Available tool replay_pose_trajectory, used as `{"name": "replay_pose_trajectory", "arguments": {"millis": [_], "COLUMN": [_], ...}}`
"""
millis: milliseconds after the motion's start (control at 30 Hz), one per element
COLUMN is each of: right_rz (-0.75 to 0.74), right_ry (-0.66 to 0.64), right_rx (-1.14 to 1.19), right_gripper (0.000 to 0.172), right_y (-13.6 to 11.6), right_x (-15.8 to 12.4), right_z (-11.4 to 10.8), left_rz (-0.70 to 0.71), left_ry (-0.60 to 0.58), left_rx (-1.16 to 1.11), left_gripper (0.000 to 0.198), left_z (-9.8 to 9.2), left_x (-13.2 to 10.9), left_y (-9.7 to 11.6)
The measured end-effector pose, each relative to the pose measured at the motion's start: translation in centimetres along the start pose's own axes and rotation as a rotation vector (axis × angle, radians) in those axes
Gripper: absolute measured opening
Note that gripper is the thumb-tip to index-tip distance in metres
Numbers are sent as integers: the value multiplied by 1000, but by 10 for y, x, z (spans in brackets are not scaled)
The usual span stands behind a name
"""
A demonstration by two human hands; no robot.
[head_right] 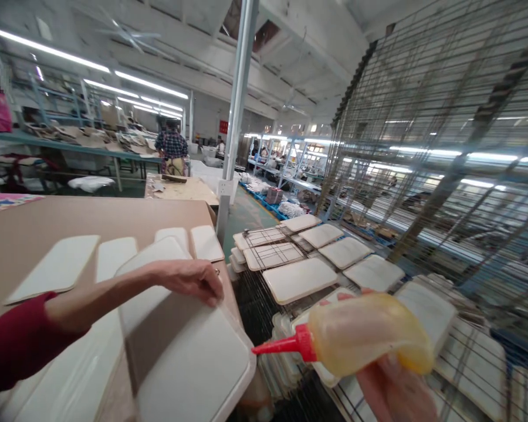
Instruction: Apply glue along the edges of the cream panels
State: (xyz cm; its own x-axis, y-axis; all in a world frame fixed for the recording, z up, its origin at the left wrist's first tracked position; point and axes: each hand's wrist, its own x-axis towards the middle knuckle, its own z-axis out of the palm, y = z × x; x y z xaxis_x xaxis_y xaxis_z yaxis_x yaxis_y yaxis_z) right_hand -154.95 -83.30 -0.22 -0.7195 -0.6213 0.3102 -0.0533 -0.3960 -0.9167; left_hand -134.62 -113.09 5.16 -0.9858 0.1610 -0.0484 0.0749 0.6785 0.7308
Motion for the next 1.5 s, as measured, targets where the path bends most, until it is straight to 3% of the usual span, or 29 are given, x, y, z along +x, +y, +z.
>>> {"name": "replay_pose_trajectory", "arguments": {"millis": [200,333,433,600,767,933,1267,1367,1500], "right_rz": [141,199,158,83,189,205,211,259,295], "right_ry": [-84,-111,-100,-201,-238,-263,-440,-412,-474], "right_rx": [180,218,249,307,232,243,334,327,330], "right_gripper": [62,78,80,70,81,74,63,68,72], "right_y": [-37,-50,-45,-34,-43,-42,-19,-18,-17], "right_x": [2,-2,1,12,10,12,30,31,33], "right_z": [36,43,36,25,42,58,64,67,69], "left_rz": [-1,-17,-20,-40,-64,-58,-51,-27,-22], "left_ry": [-151,-212,-211,-171,-152,-130,-121,-109,-113], "left_rx": [-131,-205,-243,-244,-258,-273,-309,-324,-343], "left_gripper": [35,38,40,41,41,40,47,47,51], "left_z": [14,23,28,34,37,37,36,36,36], "left_x": [4,5,5,0,-9,-16,-22,-24,-24], "left_y": [32,43,46,45,47,50,44,38,32]}}
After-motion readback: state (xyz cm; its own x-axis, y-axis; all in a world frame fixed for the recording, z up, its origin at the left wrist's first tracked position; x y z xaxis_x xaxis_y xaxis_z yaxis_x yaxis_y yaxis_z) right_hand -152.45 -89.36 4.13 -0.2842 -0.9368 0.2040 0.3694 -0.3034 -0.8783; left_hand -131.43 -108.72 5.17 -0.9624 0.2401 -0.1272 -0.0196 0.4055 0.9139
